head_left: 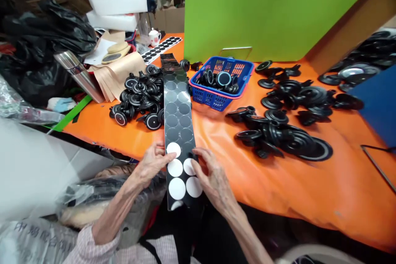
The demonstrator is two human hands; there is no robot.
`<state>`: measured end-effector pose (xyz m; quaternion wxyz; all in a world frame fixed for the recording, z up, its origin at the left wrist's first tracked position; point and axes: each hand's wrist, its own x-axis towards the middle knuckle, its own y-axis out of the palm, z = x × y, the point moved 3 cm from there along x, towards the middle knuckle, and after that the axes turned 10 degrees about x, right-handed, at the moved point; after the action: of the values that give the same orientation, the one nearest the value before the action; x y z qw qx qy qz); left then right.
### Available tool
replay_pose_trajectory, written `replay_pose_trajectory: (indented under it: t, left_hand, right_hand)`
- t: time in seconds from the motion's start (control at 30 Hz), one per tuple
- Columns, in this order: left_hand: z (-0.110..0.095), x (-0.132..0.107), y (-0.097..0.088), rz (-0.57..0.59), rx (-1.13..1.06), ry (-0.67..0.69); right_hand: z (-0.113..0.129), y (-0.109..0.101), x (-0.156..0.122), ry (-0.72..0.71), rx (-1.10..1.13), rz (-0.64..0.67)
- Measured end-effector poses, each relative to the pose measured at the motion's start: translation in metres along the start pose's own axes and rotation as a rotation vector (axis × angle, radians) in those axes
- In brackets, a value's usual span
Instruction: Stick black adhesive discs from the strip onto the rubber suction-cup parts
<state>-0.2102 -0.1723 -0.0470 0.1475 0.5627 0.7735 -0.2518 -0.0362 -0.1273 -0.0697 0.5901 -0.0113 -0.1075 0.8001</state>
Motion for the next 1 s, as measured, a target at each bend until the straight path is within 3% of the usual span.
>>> replay_pose_trajectory:
  t: [0.1,0.27,0.4,0.53,0.6,0.7,0.73,0.77,0.8,0.87,0.9,1.0]
  left_hand:
    - [-0.001,-0.001,0.022,0.202,-0.184,-0.026]
    - [0.001,0.000,0.035,0.241,-0.362,0.013]
    - [0.007,-0.001,0.043,0.293,-0.414,0.031]
    - [0.010,-0.003,0.046,0.293,-0.348,0.045]
    - [0.007,-0.007,0.039,0.194,-0.196,0.073]
    - [-0.007,-0.019,0.017,-0.283,0.136,0.225]
    - [-0.014,-0.024,0.013,-0.377,0.217,0.276]
    - [-0.019,-0.026,0.014,-0.357,0.260,0.299]
    - [-0.024,-0.026,0.019,-0.230,0.259,0.296]
    - [-0.032,-0.023,0.038,0.139,0.177,0.248]
    - [-0.037,-0.022,0.047,0.260,0.124,0.232]
    - [-0.056,-0.016,0.072,0.355,0.045,0.258]
  right_hand:
    - [-0.007,0.014,-0.012,-0.065,-0.065,-0.047]
    - [0.007,0.006,-0.006,-0.195,-0.204,-0.148]
    - [0.011,0.003,-0.006,-0.291,-0.337,-0.157]
    - [0.009,-0.009,-0.005,-0.262,-0.276,-0.173]
    - [0.009,-0.022,-0.006,-0.193,-0.232,-0.246]
    - [0.015,-0.033,-0.013,-0.143,-0.204,-0.313]
    - [0.018,-0.033,-0.018,-0.153,-0.190,-0.312]
    - [0.021,-0.031,-0.022,-0.170,-0.174,-0.301]
    - [0.025,-0.028,-0.026,-0.190,-0.153,-0.283]
    - [0.029,-0.020,-0.033,-0.207,-0.088,-0.222]
    - [0.030,-0.018,-0.035,-0.189,-0.037,-0.192]
    - [0.024,-0.028,-0.036,-0.009,0.222,-0.239]
